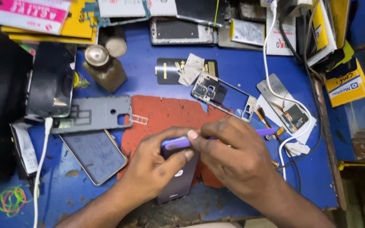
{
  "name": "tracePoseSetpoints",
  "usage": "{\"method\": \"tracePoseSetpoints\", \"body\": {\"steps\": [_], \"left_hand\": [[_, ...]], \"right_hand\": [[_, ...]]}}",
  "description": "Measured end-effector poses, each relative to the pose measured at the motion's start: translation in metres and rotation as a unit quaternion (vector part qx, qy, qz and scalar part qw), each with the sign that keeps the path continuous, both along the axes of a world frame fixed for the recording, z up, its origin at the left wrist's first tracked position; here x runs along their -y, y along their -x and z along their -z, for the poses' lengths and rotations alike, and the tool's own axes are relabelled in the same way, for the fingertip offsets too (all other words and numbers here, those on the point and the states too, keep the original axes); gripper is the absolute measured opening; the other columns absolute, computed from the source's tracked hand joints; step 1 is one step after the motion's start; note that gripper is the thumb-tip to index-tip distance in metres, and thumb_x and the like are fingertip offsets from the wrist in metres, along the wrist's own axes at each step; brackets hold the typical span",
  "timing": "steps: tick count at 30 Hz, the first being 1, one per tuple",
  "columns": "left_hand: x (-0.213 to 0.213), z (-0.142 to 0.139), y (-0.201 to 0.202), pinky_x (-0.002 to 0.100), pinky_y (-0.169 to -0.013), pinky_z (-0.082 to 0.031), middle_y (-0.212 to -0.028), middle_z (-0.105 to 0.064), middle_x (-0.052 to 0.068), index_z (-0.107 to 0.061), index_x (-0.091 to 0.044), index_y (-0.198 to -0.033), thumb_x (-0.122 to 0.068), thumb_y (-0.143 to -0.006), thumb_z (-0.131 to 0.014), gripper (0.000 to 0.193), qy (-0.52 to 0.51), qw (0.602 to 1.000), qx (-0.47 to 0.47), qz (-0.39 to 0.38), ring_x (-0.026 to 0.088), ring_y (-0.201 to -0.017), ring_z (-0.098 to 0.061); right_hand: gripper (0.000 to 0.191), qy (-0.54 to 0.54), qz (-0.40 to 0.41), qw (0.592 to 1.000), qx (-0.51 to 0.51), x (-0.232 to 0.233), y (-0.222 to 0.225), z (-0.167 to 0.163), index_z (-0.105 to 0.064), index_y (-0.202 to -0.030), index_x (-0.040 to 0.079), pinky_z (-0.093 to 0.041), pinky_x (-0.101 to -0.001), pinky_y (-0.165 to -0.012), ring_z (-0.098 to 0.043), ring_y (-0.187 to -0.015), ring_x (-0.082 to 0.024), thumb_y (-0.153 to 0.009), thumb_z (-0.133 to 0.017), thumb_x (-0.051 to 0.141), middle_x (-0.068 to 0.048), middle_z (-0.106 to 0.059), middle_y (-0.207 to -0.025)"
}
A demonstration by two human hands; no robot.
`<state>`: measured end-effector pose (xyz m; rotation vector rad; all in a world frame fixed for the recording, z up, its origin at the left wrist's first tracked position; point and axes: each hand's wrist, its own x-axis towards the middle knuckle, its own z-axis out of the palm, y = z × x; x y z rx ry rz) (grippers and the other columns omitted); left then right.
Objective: The person cleans a smartphone with a brush, then disassembles it by removing the back cover and battery. They use a metal tool to pry open the device and remove internal components, placing them on the workbench.
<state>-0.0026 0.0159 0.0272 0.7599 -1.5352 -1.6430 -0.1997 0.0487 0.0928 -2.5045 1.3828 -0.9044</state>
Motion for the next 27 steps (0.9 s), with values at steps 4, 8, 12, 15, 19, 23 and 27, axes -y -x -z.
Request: {"method": "tracePoseSetpoints", "body": {"steps": [4, 8, 12, 15, 19, 23, 27], "left_hand": [[0.0039, -0.0006, -0.0039, 0.024, -0.07, -0.057, -0.102, -0.077, 0.001, -0.07, -0.004, -0.124, -0.01, -0.091, -0.066, 0.034, -0.08, 0.996, 0.031, 0.0, 0.005, -0.087, -0.067], [0.0018, 0.0001, -0.0029, 0.021, -0.069, -0.055, -0.099, -0.076, 0.002, -0.07, -0.005, -0.126, -0.011, -0.091, -0.068, 0.036, -0.043, 0.998, 0.045, 0.0, 0.004, -0.079, -0.063], [0.0023, 0.0001, -0.0055, 0.021, -0.056, -0.051, -0.092, -0.073, 0.001, -0.07, -0.007, -0.126, -0.012, -0.091, -0.067, 0.036, -0.121, 0.992, 0.033, 0.002, 0.004, -0.067, -0.059], [0.0021, -0.0007, -0.0027, 0.022, -0.054, -0.046, -0.088, -0.071, 0.001, -0.071, -0.005, -0.125, -0.011, -0.09, -0.07, 0.035, -0.093, 0.995, 0.042, 0.006, 0.003, -0.067, -0.056], [0.0047, -0.0048, -0.006, 0.02, -0.059, -0.052, -0.103, -0.074, -0.005, -0.069, -0.006, -0.128, -0.011, -0.092, -0.066, 0.036, -0.106, 0.994, -0.001, 0.013, 0.001, -0.075, -0.06], [0.0028, -0.0073, -0.0003, 0.022, -0.055, -0.049, -0.091, -0.073, 0.0, -0.07, -0.005, -0.125, -0.011, -0.09, -0.07, 0.035, -0.122, 0.992, 0.035, 0.006, 0.004, -0.069, -0.059], [0.0049, -0.005, -0.0054, 0.02, -0.059, -0.054, -0.099, -0.074, -0.003, -0.07, -0.007, -0.125, -0.011, -0.091, -0.065, 0.035, -0.137, 0.99, 0.028, 0.006, 0.002, -0.079, -0.063]], "right_hand": [[0.032, 0.005, 0.028, 1.0, -0.009, 0.0004, 0.0041, 0.0025, -0.073, -0.111, 0.002, -0.051, -0.0362, -0.073, -0.064, -0.086, -0.024, -0.08, -0.08, -0.002, -0.008, -0.065, -0.1], [0.036, -0.001, -0.004, 1.0, -0.004, -0.0002, 0.0049, 0.0029, -0.071, -0.11, 0.001, -0.051, -0.0374, -0.074, -0.064, -0.088, -0.025, -0.075, -0.079, 0.001, -0.01, -0.065, -0.101], [0.03, 0.011, 0.041, 0.999, -0.014, 0.0006, 0.0035, 0.0026, -0.072, -0.11, 0.002, -0.051, -0.0368, -0.075, -0.064, -0.087, -0.023, -0.081, -0.078, -0.003, -0.008, -0.065, -0.099], [0.03, 0.002, 0.001, 1.0, -0.016, 0.0012, 0.0023, 0.0024, -0.072, -0.107, 0.003, -0.05, -0.038, -0.074, -0.064, -0.087, -0.025, -0.079, -0.081, 0.002, -0.009, -0.065, -0.099], [0.028, 0.0, 0.018, 1.0, -0.003, 0.0037, 0.0013, 0.0024, -0.071, -0.107, 0.002, -0.052, -0.036, -0.075, -0.065, -0.087, -0.024, -0.08, -0.079, -0.001, -0.008, -0.066, -0.1], [0.028, 0.0, 0.01, 1.0, -0.011, 0.0036, -0.0007, 0.0017, -0.071, -0.106, 0.003, -0.051, -0.0378, -0.075, -0.064, -0.087, -0.025, -0.08, -0.08, 0.0, -0.009, -0.064, -0.099], [0.031, 0.0, 0.021, 1.0, -0.006, 0.0054, 0.0013, 0.0001, -0.072, -0.108, 0.002, -0.052, -0.037, -0.074, -0.064, -0.087, -0.025, -0.078, -0.077, -0.004, -0.009, -0.065, -0.099]]}}
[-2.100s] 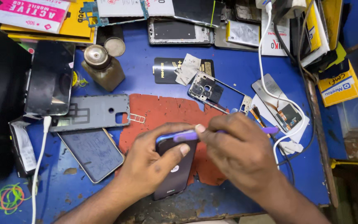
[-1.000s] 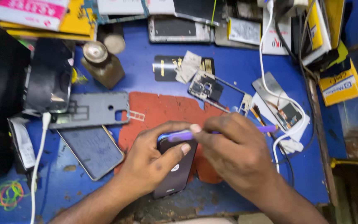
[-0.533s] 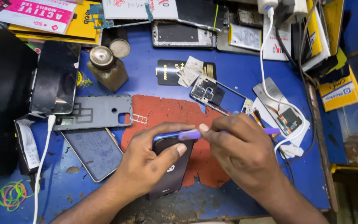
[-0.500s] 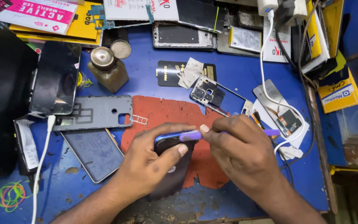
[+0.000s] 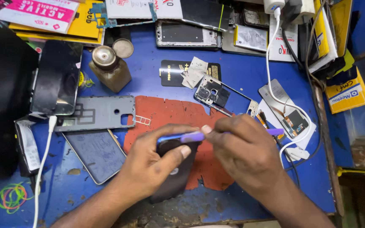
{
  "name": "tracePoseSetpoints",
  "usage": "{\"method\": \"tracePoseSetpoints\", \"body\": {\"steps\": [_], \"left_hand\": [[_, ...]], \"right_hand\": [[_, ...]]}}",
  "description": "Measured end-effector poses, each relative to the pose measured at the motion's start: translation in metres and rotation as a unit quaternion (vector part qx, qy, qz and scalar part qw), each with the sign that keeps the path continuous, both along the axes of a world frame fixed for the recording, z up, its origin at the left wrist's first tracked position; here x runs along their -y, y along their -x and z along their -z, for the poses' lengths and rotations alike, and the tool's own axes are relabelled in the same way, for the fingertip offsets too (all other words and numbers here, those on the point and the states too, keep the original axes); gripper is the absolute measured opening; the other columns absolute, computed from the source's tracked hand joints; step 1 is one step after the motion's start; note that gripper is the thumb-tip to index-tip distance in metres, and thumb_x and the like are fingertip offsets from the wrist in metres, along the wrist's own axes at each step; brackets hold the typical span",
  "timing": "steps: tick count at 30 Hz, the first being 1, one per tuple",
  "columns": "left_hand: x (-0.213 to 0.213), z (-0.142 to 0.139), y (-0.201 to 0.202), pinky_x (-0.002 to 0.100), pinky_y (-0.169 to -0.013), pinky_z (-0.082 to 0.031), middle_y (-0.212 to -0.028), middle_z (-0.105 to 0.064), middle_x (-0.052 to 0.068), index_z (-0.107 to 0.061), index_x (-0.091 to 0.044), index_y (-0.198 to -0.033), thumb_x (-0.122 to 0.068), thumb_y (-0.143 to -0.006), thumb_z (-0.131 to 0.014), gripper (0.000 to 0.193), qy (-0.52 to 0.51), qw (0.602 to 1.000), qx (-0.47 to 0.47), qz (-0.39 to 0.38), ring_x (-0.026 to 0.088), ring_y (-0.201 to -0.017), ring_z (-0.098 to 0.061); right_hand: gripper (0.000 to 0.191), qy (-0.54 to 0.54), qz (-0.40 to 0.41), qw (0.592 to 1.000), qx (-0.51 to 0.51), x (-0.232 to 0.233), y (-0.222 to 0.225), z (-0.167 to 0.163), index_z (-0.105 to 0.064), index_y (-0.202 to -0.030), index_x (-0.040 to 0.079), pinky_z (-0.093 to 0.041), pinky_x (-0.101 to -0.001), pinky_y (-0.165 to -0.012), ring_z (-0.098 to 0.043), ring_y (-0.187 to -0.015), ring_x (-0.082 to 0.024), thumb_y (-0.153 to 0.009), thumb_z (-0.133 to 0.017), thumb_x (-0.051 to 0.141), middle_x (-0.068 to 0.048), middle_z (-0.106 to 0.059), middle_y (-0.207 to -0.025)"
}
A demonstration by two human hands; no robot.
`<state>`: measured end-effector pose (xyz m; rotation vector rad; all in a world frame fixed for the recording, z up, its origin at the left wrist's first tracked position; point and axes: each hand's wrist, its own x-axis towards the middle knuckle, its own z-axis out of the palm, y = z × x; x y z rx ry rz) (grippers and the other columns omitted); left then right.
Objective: The person cleans a smartphone with a brush, then disassembles it by removing the back cover and battery. They use a metal tool to pry open the device and remove internal components, placing them on the workbench.
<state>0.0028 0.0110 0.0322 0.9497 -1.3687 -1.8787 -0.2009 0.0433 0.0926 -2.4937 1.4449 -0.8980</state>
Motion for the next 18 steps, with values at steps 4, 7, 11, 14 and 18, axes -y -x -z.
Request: {"method": "tracePoseSetpoints", "body": {"steps": [4, 7, 11, 14, 18], "left_hand": [[-0.0029, 0.0043, 0.004, 0.021, -0.071, -0.055, -0.099, -0.074, 0.0, -0.069, -0.003, -0.126, -0.01, -0.093, -0.069, 0.034, 0.069, 0.997, -0.016, -0.002, 0.003, -0.084, -0.063], [-0.0024, 0.0057, 0.0017, 0.023, -0.063, -0.054, -0.094, -0.073, 0.001, -0.071, -0.005, -0.125, -0.011, -0.09, -0.069, 0.035, 0.029, 1.0, 0.009, 0.007, 0.004, -0.076, -0.062], [0.0005, 0.0075, -0.0025, 0.022, -0.071, -0.055, -0.098, -0.075, 0.0, -0.07, -0.004, -0.125, -0.011, -0.092, -0.067, 0.033, 0.049, 0.999, -0.004, 0.004, 0.003, -0.082, -0.064], [-0.0016, 0.0081, -0.0003, 0.021, -0.07, -0.054, -0.097, -0.076, 0.0, -0.07, -0.005, -0.125, -0.011, -0.091, -0.068, 0.035, 0.067, 0.997, 0.023, 0.007, 0.003, -0.081, -0.063], [0.0003, 0.0063, -0.0008, 0.021, -0.068, -0.054, -0.101, -0.076, 0.0, -0.07, -0.005, -0.125, -0.011, -0.091, -0.067, 0.035, 0.029, 1.0, -0.011, -0.003, 0.003, -0.081, -0.064]], "right_hand": [[0.03, -0.002, -0.013, 1.0, 0.0, -0.0006, -0.0007, 0.0001, -0.071, -0.107, 0.003, -0.051, -0.0368, -0.074, -0.064, -0.086, -0.026, -0.079, -0.08, -0.001, -0.009, -0.065, -0.1], [0.027, 0.002, -0.009, 1.0, 0.007, -0.0004, -0.0017, 0.0002, -0.071, -0.106, 0.004, -0.051, -0.0364, -0.074, -0.065, -0.086, -0.025, -0.081, -0.081, 0.0, -0.008, -0.065, -0.1], [0.031, -0.001, 0.0, 1.0, -0.001, 0.0004, -0.0009, -0.002, -0.072, -0.11, 0.002, -0.052, -0.0361, -0.074, -0.065, -0.086, -0.025, -0.079, -0.078, -0.002, -0.008, -0.065, -0.099], [0.032, -0.005, -0.017, 1.0, 0.002, -0.0005, -0.0012, -0.0024, -0.071, -0.108, 0.003, -0.051, -0.0371, -0.075, -0.064, -0.087, -0.026, -0.078, -0.08, 0.0, -0.009, -0.065, -0.1], [0.03, -0.013, 0.003, 1.0, 0.015, -0.0007, -0.0001, -0.0002, -0.072, -0.109, 0.003, -0.052, -0.0355, -0.075, -0.064, -0.085, -0.024, -0.08, -0.079, -0.003, -0.008, -0.066, -0.1]]}}
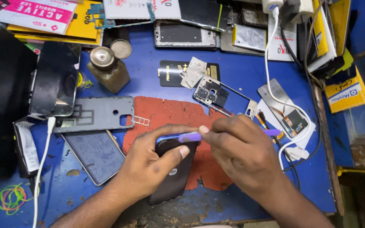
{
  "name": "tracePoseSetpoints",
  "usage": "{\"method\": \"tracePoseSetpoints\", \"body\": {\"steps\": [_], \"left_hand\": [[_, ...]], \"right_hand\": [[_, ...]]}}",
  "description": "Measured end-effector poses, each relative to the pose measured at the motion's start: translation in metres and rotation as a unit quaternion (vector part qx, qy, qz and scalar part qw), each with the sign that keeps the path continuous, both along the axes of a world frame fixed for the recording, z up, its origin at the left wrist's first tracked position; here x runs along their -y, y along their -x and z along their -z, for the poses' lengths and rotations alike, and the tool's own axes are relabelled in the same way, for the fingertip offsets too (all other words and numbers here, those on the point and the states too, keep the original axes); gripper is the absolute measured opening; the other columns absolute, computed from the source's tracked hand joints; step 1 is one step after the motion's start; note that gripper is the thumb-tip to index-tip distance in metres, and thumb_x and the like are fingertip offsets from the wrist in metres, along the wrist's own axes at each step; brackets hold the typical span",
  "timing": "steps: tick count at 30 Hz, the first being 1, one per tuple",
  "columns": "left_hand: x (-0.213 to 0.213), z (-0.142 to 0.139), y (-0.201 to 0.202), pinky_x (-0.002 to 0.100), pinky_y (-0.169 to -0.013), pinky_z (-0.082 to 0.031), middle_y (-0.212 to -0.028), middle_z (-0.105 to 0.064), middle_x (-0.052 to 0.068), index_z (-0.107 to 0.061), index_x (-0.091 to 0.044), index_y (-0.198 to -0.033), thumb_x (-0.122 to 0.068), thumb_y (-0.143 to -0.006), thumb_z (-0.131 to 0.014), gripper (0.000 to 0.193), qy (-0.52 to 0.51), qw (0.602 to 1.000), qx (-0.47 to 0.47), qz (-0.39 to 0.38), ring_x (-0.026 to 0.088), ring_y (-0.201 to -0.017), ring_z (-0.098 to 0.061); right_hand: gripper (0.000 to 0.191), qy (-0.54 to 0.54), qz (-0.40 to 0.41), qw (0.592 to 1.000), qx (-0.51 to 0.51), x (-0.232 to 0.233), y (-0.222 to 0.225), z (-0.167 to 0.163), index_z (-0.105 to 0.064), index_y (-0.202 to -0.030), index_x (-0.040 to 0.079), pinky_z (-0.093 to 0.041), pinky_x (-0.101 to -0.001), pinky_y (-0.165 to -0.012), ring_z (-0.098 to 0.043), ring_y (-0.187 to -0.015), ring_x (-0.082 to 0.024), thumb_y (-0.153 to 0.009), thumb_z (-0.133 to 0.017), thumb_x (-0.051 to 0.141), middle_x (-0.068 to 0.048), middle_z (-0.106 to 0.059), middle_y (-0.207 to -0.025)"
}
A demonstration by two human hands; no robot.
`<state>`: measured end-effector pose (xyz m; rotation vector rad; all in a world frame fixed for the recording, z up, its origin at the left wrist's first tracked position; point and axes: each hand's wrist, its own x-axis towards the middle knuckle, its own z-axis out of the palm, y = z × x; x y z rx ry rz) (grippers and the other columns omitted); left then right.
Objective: The person cleans a smartphone with a brush, then disassembles it by removing the back cover and battery. They use a metal tool to pry open the device and remove internal components, placing them on the workbench.
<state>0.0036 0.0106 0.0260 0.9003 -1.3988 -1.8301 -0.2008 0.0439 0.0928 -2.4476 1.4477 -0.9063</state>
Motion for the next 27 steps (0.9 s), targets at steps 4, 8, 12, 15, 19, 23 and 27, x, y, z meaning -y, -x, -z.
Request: {"method": "tracePoseSetpoints", "body": {"steps": [4, 8, 12, 15, 19, 23, 27], "left_hand": [[-0.003, -0.003, 0.004, 0.022, -0.065, -0.054, -0.096, -0.075, 0.0, -0.071, -0.006, -0.124, -0.012, -0.09, -0.069, 0.035, -0.003, 0.999, 0.04, 0.013, 0.003, -0.078, -0.063], [-0.001, -0.002, 0.0, 0.022, -0.062, -0.053, -0.097, -0.074, -0.001, -0.07, -0.006, -0.126, -0.012, -0.091, -0.068, 0.035, -0.001, 1.0, 0.018, 0.012, 0.002, -0.076, -0.062], [-0.003, -0.002, 0.004, 0.022, -0.06, -0.052, -0.094, -0.074, -0.001, -0.071, -0.006, -0.127, -0.013, -0.09, -0.068, 0.037, -0.017, 0.999, 0.023, 0.021, 0.003, -0.071, -0.06], [-0.004, -0.004, 0.008, 0.023, -0.059, -0.053, -0.092, -0.07, 0.001, -0.069, -0.004, -0.125, -0.013, -0.092, -0.07, 0.035, -0.014, 1.0, 0.004, 0.025, 0.004, -0.073, -0.06], [0.003, -0.009, -0.006, 0.023, -0.062, -0.056, -0.097, -0.074, 0.001, -0.07, -0.005, -0.126, -0.014, -0.091, -0.068, 0.036, -0.043, 0.999, -0.012, 0.006, 0.005, -0.077, -0.065], [0.002, -0.008, -0.007, 0.024, -0.068, -0.058, -0.096, -0.076, 0.002, -0.071, -0.005, -0.127, -0.015, -0.091, -0.068, 0.037, -0.056, 0.997, -0.031, 0.042, 0.007, -0.08, -0.069], [0.001, -0.004, -0.003, 0.027, -0.069, -0.061, -0.09, -0.076, 0.001, -0.071, -0.005, -0.126, -0.016, -0.089, -0.068, 0.038, -0.104, 0.991, -0.031, 0.074, 0.009, -0.078, -0.071]], "right_hand": [[0.032, 0.001, -0.007, 1.0, -0.011, -0.003, 0.0, 0.001, -0.072, -0.109, 0.002, -0.051, -0.0367, -0.075, -0.064, -0.087, -0.026, -0.078, -0.08, -0.001, -0.009, -0.065, -0.1], [0.03, 0.002, 0.0, 1.0, -0.013, -0.001, 0.001, 0.0, -0.072, -0.108, 0.002, -0.051, -0.0373, -0.075, -0.064, -0.087, -0.025, -0.079, -0.079, -0.003, -0.009, -0.065, -0.1], [0.03, -0.004, 0.009, 1.0, -0.021, -0.004, -0.001, 0.0, -0.073, -0.108, 0.002, -0.052, -0.0366, -0.073, -0.064, -0.086, -0.025, -0.078, -0.077, -0.003, -0.008, -0.065, -0.098], [0.025, 0.006, -0.021, 1.0, 0.0, -0.006, 0.001, 0.004, -0.072, -0.106, 0.003, -0.052, -0.0375, -0.076, -0.065, -0.089, -0.025, -0.083, -0.08, 0.001, -0.008, -0.065, -0.1], [0.023, -0.011, 0.079, 0.997, -0.019, -0.005, 0.027, 0.005, -0.073, -0.105, 0.001, -0.052, -0.0354, -0.073, -0.065, -0.087, -0.025, -0.083, -0.078, -0.002, -0.01, -0.066, -0.102], [0.019, -0.051, 0.138, 0.986, 0.077, -0.009, 0.048, 0.006, -0.069, -0.104, 0.001, -0.056, -0.0299, -0.075, -0.067, -0.088, -0.02, -0.087, -0.076, -0.004, -0.009, -0.065, -0.103], [0.022, -0.044, 0.061, 0.993, 0.089, -0.003, 0.051, 0.005, -0.07, -0.101, 0.004, -0.056, -0.0292, -0.081, -0.07, -0.09, -0.018, -0.085, -0.079, -0.007, -0.006, -0.07, -0.098]]}}
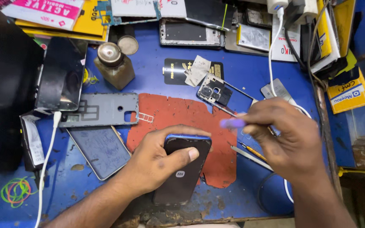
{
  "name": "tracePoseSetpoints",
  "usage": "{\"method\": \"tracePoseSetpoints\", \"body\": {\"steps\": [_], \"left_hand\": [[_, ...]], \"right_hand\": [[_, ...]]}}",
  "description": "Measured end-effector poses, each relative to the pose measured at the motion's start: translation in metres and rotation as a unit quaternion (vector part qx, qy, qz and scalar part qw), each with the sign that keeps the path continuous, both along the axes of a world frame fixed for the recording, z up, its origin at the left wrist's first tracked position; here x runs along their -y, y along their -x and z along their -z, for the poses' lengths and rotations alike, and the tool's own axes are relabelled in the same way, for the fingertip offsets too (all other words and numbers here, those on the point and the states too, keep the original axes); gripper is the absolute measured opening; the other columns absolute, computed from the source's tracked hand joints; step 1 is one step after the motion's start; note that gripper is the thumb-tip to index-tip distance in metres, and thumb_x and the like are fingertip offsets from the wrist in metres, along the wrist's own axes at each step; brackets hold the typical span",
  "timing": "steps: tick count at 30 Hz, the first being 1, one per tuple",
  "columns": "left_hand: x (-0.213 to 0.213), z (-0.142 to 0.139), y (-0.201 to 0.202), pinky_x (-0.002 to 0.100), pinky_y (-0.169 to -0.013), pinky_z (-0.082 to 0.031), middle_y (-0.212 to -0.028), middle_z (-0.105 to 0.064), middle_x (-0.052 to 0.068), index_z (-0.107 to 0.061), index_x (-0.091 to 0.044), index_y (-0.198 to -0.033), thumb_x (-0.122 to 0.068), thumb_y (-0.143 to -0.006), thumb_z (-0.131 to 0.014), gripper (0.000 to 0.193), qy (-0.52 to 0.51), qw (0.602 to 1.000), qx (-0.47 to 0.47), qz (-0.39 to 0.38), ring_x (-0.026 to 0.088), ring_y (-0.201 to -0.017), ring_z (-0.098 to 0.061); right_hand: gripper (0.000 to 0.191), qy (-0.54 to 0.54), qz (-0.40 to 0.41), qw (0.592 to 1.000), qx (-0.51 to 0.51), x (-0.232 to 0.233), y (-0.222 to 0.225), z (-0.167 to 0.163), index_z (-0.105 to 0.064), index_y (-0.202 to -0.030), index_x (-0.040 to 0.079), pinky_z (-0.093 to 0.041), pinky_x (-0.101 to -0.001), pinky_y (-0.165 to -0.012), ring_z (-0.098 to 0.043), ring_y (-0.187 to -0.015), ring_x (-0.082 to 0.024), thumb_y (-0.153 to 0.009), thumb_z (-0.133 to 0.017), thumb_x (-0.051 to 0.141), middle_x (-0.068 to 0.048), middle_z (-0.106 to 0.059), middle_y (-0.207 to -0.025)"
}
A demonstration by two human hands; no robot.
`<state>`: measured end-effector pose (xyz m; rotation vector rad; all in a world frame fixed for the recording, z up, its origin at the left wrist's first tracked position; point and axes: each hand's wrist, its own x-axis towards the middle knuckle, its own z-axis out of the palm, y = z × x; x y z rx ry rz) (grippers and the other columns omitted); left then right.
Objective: The person cleans a smartphone with a brush, then disassembles it by removing the back cover and battery. They use a metal tool to pry open the device and remove internal components, placing them on the workbench.
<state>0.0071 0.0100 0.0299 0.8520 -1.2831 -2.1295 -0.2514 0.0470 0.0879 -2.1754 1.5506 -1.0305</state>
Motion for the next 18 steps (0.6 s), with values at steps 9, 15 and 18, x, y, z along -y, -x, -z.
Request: {"method": "tracePoseSetpoints", "body": {"steps": [9, 15, 18], "left_hand": [[0.002, 0.014, 0.004, 0.025, -0.084, -0.056, -0.103, -0.075, 0.0, -0.066, -0.001, -0.126, -0.014, -0.089, -0.074, 0.041, 0.146, 0.989, -0.011, 0.009, 0.005, -0.095, -0.066], [0.001, 0.013, 0.004, 0.027, -0.073, -0.051, -0.098, -0.073, 0.006, -0.073, -0.002, -0.125, -0.013, -0.087, -0.075, 0.04, 0.089, 0.992, 0.06, 0.065, 0.008, -0.086, -0.061], [0.001, 0.011, 0.004, 0.025, -0.08, -0.059, -0.104, -0.079, 0.002, -0.068, -0.005, -0.124, -0.015, -0.088, -0.072, 0.038, 0.057, 0.996, 0.027, 0.06, 0.007, -0.091, -0.07]], "right_hand": [[0.02, -0.029, -0.251, 0.965, -0.068, 0.036, -0.023, -0.007, -0.071, -0.088, 0.01, -0.051, -0.0372, -0.078, -0.068, -0.089, -0.022, -0.073, -0.082, 0.004, -0.003, -0.068, -0.091], [0.014, 0.022, -0.238, 0.97, -0.054, 0.047, -0.03, -0.034, -0.071, -0.085, 0.016, -0.045, -0.0354, -0.08, -0.066, -0.086, -0.017, -0.081, -0.079, 0.006, 0.003, -0.066, -0.09], [0.014, 0.003, -0.244, 0.962, -0.123, 0.052, -0.033, -0.036, -0.065, -0.079, 0.01, -0.044, -0.0382, -0.08, -0.062, -0.085, -0.022, -0.078, -0.077, 0.005, -0.001, -0.062, -0.085]]}}
